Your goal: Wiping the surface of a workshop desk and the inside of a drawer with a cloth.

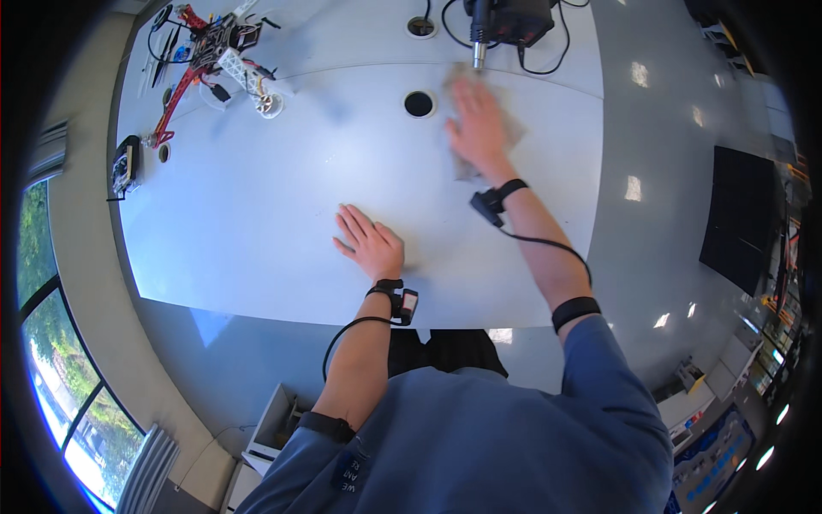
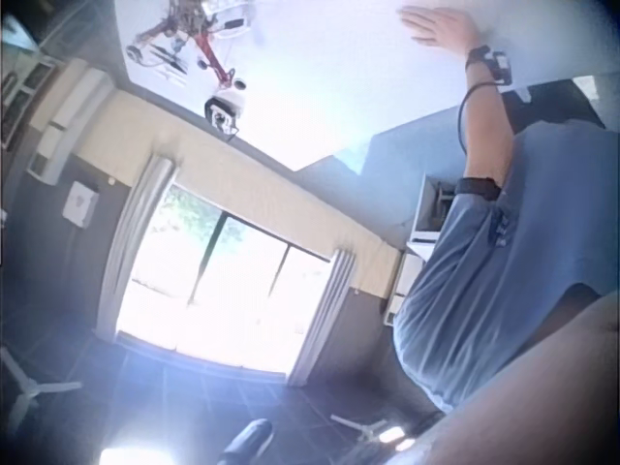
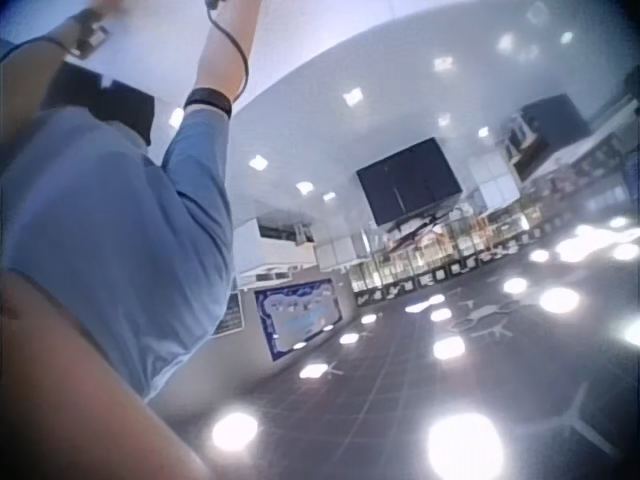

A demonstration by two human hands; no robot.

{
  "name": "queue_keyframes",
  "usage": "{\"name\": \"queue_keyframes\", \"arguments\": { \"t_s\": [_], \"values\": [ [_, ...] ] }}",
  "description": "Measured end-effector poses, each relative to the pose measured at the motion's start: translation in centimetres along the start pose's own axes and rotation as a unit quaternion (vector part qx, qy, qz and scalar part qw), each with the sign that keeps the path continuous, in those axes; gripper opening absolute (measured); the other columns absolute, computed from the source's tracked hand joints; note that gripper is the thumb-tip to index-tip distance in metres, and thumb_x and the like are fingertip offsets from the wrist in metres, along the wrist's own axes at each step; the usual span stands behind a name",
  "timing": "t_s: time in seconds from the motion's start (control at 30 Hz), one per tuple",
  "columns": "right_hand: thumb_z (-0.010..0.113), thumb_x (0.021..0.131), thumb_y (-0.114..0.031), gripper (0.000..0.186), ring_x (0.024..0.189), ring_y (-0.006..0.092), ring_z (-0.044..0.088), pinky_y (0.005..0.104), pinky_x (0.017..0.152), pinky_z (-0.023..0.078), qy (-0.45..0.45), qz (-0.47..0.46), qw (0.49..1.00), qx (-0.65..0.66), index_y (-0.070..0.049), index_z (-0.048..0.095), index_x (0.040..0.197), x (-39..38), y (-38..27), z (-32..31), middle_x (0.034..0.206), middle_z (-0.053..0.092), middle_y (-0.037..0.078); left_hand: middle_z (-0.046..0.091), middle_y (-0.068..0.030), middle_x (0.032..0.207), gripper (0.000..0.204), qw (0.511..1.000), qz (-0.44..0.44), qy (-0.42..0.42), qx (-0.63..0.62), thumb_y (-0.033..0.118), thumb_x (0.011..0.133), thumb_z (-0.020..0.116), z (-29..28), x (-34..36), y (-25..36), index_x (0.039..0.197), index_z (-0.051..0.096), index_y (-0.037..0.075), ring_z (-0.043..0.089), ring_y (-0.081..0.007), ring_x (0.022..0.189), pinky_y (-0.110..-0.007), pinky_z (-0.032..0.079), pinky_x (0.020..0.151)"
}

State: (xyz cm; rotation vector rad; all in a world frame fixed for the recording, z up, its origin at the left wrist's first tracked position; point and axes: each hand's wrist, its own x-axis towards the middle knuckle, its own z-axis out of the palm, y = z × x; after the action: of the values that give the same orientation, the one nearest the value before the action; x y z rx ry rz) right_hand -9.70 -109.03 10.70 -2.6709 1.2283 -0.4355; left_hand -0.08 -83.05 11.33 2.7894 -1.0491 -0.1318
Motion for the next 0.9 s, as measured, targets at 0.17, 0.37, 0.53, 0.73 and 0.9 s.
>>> {"name": "queue_keyframes", "arguments": {
  "t_s": [0.17, 0.37, 0.53, 0.73, 0.9],
  "values": [
    [0.059, 0.078, -0.025, 0.069, 0.132, 0.0383, 0.032, 0.0463, 0.110, 0.025, -0.004, -0.034, 0.996, 0.079, -0.001, 0.035, 0.139, -3.4, -2.3, -0.9, 0.143, 0.037, 0.017, 0.021, -0.0162, 0.152, 0.061, 1.000, 0.002, -0.001, -0.008, 0.022, 0.090, 0.034, -0.3, -0.1, -0.3, 0.145, 0.021, -0.002, 0.016, -0.0301, 0.142, -0.057, 0.005, 0.110],
    [0.056, 0.078, -0.026, 0.068, 0.132, 0.0392, 0.031, 0.0452, 0.111, 0.023, 0.046, 0.119, 0.992, -0.007, 0.002, 0.036, 0.137, -7.7, 9.4, -3.5, 0.144, 0.034, 0.020, 0.021, -0.0156, 0.152, 0.061, 1.000, -0.004, 0.005, -0.008, 0.022, 0.090, 0.033, -0.4, -0.1, -0.7, 0.145, 0.020, -0.001, 0.015, -0.0298, 0.142, -0.058, 0.005, 0.110],
    [0.050, 0.082, -0.028, 0.065, 0.133, 0.0399, 0.029, 0.0450, 0.112, 0.021, 0.105, 0.246, 0.957, -0.114, 0.001, 0.036, 0.138, -5.0, 18.0, -4.6, 0.145, 0.033, 0.020, 0.019, -0.0147, 0.153, 0.062, 1.000, -0.018, -0.013, 0.000, 0.022, 0.089, 0.035, 0.0, 0.1, 0.4, 0.145, 0.022, -0.002, 0.014, -0.0294, 0.142, -0.056, 0.005, 0.111],
    [0.057, 0.075, -0.019, 0.073, 0.134, 0.0402, 0.028, 0.0481, 0.111, 0.021, 0.008, 0.064, 0.998, -0.021, -0.004, 0.033, 0.142, -7.9, 9.2, -3.9, 0.147, 0.031, 0.016, 0.019, -0.0140, 0.153, 0.062, 0.999, -0.023, -0.019, 0.013, 0.022, 0.088, 0.035, -0.1, 0.2, -0.5, 0.145, 0.022, -0.001, 0.014, -0.0290, 0.142, -0.056, 0.005, 0.111],
    [0.059, 0.078, -0.025, 0.070, 0.135, 0.0375, 0.028, 0.0485, 0.111, 0.021, -0.131, -0.064, 0.987, 0.065, -0.004, 0.035, 0.140, -10.7, -5.2, -2.8, 0.147, 0.032, 0.014, 0.019, -0.0137, 0.153, 0.063, 0.999, -0.024, -0.033, 0.002, 0.022, 0.087, 0.037, -0.4, 0.1, -0.7, 0.144, 0.024, -0.001, 0.015, -0.0287, 0.142, -0.056, 0.004, 0.111]
  ]
}}
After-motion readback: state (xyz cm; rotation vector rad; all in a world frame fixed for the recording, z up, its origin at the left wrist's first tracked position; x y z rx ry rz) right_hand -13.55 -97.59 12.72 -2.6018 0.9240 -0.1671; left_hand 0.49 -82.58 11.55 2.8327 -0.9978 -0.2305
